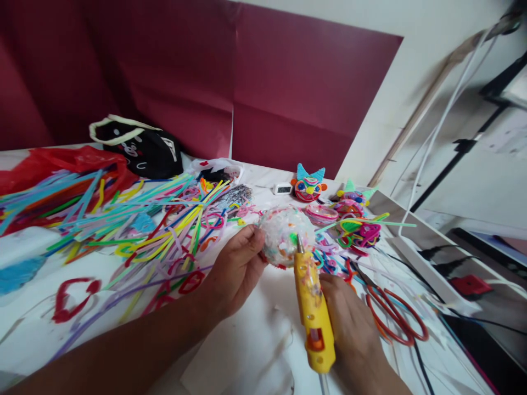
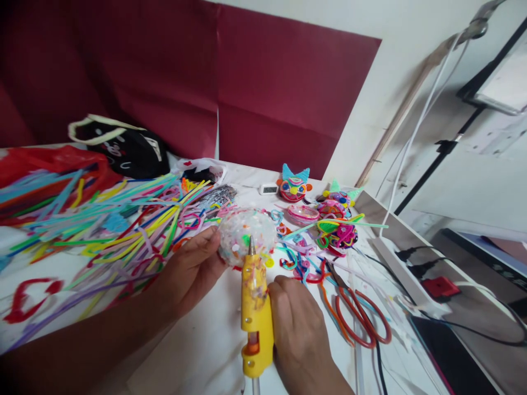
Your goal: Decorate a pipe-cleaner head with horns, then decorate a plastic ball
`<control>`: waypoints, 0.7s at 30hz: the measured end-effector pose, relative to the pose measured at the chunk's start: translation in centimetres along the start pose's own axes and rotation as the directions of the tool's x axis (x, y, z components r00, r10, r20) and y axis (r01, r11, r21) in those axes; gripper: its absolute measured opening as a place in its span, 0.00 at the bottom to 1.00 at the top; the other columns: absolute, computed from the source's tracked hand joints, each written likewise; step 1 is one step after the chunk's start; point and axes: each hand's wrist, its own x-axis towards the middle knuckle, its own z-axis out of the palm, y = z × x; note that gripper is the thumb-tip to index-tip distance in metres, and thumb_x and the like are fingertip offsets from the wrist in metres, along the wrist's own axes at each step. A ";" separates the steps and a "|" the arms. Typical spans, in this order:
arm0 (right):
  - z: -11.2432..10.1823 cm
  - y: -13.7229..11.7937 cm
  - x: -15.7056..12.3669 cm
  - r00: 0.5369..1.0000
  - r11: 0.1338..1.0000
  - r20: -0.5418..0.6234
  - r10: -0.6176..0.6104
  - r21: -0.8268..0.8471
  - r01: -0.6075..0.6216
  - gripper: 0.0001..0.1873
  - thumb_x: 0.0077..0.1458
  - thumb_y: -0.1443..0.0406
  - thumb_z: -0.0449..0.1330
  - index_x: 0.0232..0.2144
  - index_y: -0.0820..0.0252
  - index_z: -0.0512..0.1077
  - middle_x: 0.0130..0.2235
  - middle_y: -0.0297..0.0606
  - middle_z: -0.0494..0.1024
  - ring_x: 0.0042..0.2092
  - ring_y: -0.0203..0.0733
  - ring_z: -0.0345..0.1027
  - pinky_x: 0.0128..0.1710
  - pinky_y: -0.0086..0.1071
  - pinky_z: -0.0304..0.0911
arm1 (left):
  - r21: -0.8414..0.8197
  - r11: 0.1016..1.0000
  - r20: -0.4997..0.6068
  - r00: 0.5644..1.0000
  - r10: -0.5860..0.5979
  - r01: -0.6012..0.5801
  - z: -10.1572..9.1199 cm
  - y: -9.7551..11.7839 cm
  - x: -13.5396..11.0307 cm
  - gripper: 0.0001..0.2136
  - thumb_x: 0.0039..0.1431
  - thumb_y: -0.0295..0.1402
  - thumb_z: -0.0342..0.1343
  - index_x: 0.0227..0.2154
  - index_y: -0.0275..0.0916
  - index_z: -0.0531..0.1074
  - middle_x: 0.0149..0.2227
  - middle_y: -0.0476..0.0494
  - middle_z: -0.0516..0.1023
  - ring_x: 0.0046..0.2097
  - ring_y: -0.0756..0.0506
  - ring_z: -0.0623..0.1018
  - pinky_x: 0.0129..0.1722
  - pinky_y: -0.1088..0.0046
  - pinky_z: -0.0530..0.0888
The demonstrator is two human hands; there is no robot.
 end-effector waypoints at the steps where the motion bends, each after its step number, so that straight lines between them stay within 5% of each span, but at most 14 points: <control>1: 0.1 0.0 -0.1 1.000 1.000 0.008 -0.009 -0.003 0.009 0.14 0.63 0.65 0.47 0.48 0.66 0.64 0.41 0.50 0.73 0.42 0.47 0.69 0.37 0.37 0.68 | 0.001 1.000 -0.002 1.000 -0.004 0.004 0.0 0.0 0.0 0.04 0.61 0.32 0.57 0.35 0.37 0.72 0.41 0.41 0.78 0.44 0.45 0.77 0.49 0.65 0.73; 21: 0.3 -0.3 -0.3 1.000 1.000 0.029 -0.008 -0.023 0.009 0.16 0.63 0.68 0.46 0.50 0.70 0.63 0.47 0.52 0.69 0.45 0.46 0.66 0.40 0.35 0.66 | -0.024 1.000 -0.033 0.999 -0.004 0.004 0.1 0.1 -0.1 0.06 0.57 0.33 0.61 0.33 0.36 0.73 0.38 0.43 0.78 0.41 0.46 0.75 0.43 0.71 0.73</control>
